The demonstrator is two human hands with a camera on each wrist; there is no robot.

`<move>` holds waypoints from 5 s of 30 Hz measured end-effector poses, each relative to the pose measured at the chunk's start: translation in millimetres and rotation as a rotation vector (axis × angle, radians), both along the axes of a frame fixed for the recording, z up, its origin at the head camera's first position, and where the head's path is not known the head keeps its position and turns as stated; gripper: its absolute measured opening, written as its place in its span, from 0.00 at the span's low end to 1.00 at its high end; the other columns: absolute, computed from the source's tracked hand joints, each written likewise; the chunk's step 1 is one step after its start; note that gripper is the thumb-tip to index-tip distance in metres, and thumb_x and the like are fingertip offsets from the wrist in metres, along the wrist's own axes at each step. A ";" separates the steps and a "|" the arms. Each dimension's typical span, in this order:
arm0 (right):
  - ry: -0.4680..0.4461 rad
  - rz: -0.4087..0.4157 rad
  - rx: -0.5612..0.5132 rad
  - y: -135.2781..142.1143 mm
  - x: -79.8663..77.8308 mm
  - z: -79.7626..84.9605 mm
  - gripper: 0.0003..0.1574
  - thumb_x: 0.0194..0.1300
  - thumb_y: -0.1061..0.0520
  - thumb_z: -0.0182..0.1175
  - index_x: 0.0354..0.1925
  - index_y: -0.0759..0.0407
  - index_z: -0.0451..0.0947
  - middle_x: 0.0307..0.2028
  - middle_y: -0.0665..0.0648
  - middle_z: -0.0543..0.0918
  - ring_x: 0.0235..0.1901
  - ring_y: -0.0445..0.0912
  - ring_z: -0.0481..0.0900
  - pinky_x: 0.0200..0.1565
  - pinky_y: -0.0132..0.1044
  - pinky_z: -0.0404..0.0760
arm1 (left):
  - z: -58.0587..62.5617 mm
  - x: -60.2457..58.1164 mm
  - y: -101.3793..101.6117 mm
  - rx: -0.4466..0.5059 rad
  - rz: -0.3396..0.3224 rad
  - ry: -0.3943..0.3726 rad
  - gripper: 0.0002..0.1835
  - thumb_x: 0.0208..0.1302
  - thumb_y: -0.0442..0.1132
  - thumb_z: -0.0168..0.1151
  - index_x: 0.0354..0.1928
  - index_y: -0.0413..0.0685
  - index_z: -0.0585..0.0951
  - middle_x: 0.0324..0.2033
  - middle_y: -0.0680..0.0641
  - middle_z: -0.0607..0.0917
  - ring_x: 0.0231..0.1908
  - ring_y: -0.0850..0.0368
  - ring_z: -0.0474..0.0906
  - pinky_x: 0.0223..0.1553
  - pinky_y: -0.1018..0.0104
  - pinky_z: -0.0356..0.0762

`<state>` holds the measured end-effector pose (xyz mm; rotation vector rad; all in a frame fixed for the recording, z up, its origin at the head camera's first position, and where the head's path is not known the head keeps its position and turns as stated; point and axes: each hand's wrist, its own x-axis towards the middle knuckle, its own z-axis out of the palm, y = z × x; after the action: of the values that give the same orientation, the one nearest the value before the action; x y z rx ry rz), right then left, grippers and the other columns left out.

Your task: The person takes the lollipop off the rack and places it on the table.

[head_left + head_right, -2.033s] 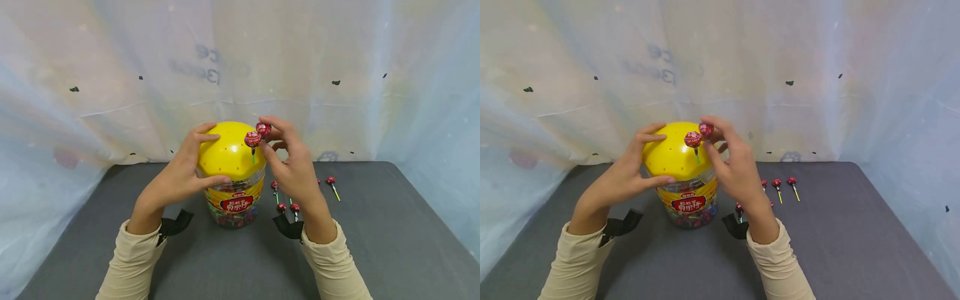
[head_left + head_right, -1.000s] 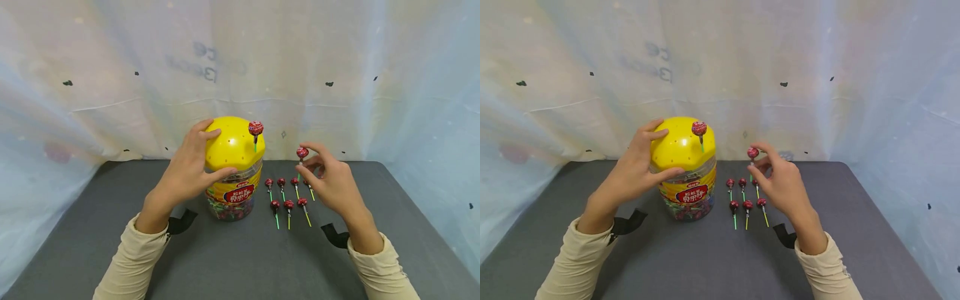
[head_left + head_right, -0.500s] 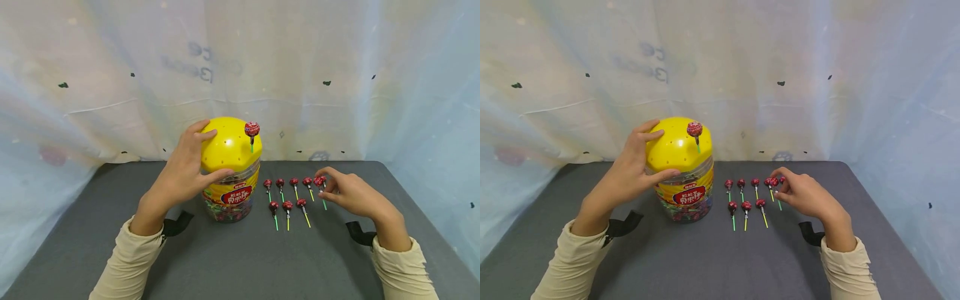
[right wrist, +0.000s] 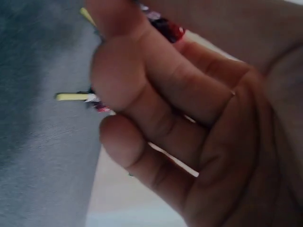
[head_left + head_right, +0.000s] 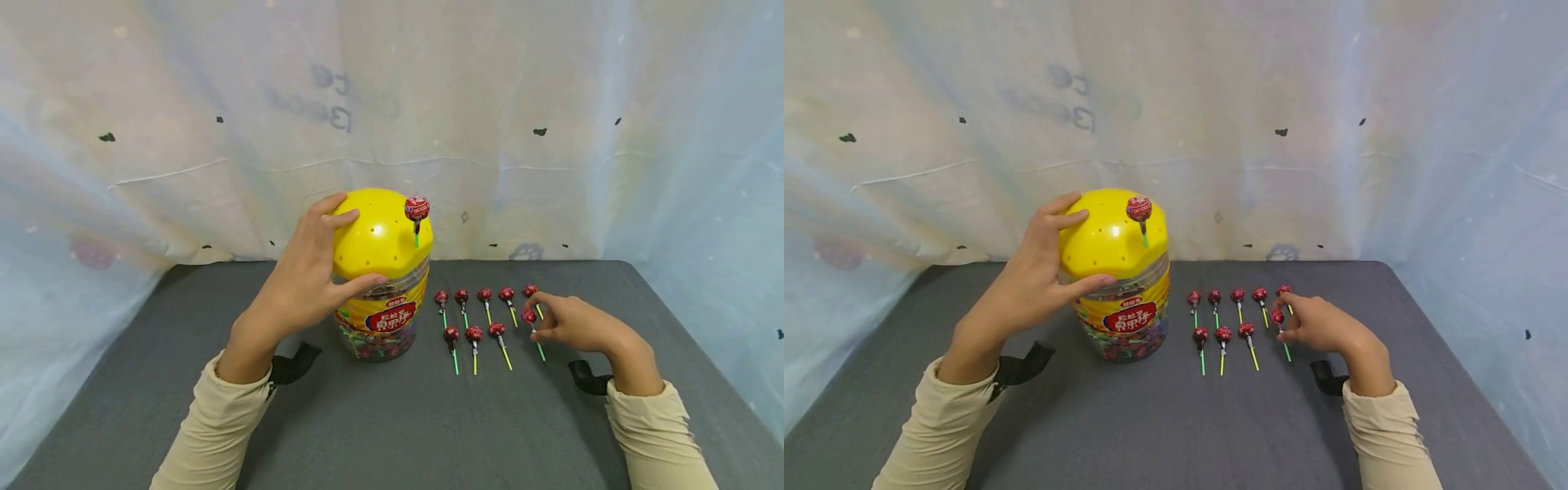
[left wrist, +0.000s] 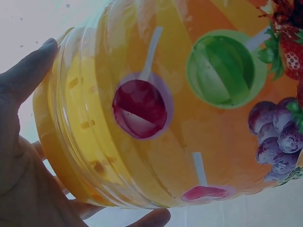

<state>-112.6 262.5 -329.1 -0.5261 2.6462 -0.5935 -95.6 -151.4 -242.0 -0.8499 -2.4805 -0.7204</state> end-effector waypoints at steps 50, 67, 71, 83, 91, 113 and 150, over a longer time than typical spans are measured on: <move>0.686 -0.048 -0.731 -152.2 16.5 85.4 0.43 0.63 0.61 0.68 0.72 0.48 0.61 0.54 0.53 0.80 0.40 0.39 0.78 0.40 0.27 0.76 | -0.7 -8.0 -7.6 0.184 -0.127 -0.196 0.43 0.56 0.43 0.75 0.72 0.56 0.64 0.76 0.48 0.53 0.74 0.47 0.52 0.65 0.42 0.69; 0.978 -0.065 -0.855 -191.3 14.9 84.4 0.31 0.68 0.61 0.63 0.67 0.54 0.67 0.41 0.59 0.84 0.35 0.43 0.80 0.36 0.28 0.75 | 8.2 -4.7 -7.1 0.117 -0.109 -0.115 0.43 0.56 0.43 0.75 0.71 0.50 0.63 0.75 0.43 0.54 0.73 0.45 0.52 0.67 0.42 0.65; 1.028 -0.077 -0.889 -193.4 15.0 84.2 0.29 0.66 0.62 0.65 0.64 0.57 0.70 0.40 0.60 0.85 0.37 0.45 0.82 0.37 0.28 0.75 | 7.3 -4.6 -6.8 0.115 -0.112 -0.104 0.43 0.55 0.42 0.76 0.71 0.49 0.64 0.74 0.43 0.55 0.73 0.45 0.52 0.67 0.42 0.64; 0.958 -0.275 -0.881 -170.5 23.5 97.9 0.35 0.61 0.60 0.70 0.65 0.53 0.72 0.37 0.60 0.88 0.34 0.34 0.78 0.36 0.27 0.73 | 9.4 -1.5 -9.5 0.092 -0.097 -0.128 0.43 0.56 0.43 0.75 0.72 0.52 0.63 0.75 0.44 0.53 0.74 0.45 0.51 0.67 0.41 0.65; 0.885 -0.310 -0.660 -137.2 25.4 78.0 0.36 0.56 0.58 0.73 0.63 0.46 0.76 0.30 0.55 0.89 0.28 0.35 0.74 0.33 0.25 0.68 | 3.6 -2.4 -10.3 0.090 -0.094 -0.132 0.43 0.55 0.44 0.75 0.71 0.51 0.64 0.75 0.44 0.53 0.74 0.44 0.51 0.67 0.40 0.65; 0.545 -0.188 -0.101 -36.2 33.2 35.7 0.33 0.60 0.54 0.71 0.62 0.51 0.73 0.34 0.51 0.90 0.21 0.38 0.76 0.26 0.33 0.71 | 5.2 -5.5 -6.6 0.094 -0.099 -0.110 0.43 0.57 0.45 0.75 0.72 0.53 0.63 0.75 0.45 0.53 0.75 0.46 0.51 0.67 0.41 0.66; 0.047 -0.119 0.185 18.2 1.0 -18.6 0.34 0.58 0.44 0.72 0.54 0.61 0.74 0.23 0.49 0.78 0.23 0.42 0.71 0.26 0.37 0.69 | -13.4 -16.8 0.7 0.269 0.191 0.061 0.37 0.57 0.47 0.74 0.69 0.52 0.71 0.68 0.40 0.61 0.70 0.39 0.57 0.62 0.41 0.70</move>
<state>-111.6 280.8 -347.7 -0.3343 2.7559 -0.3688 -112.4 -150.7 -255.4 -0.5213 -2.3030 -0.9182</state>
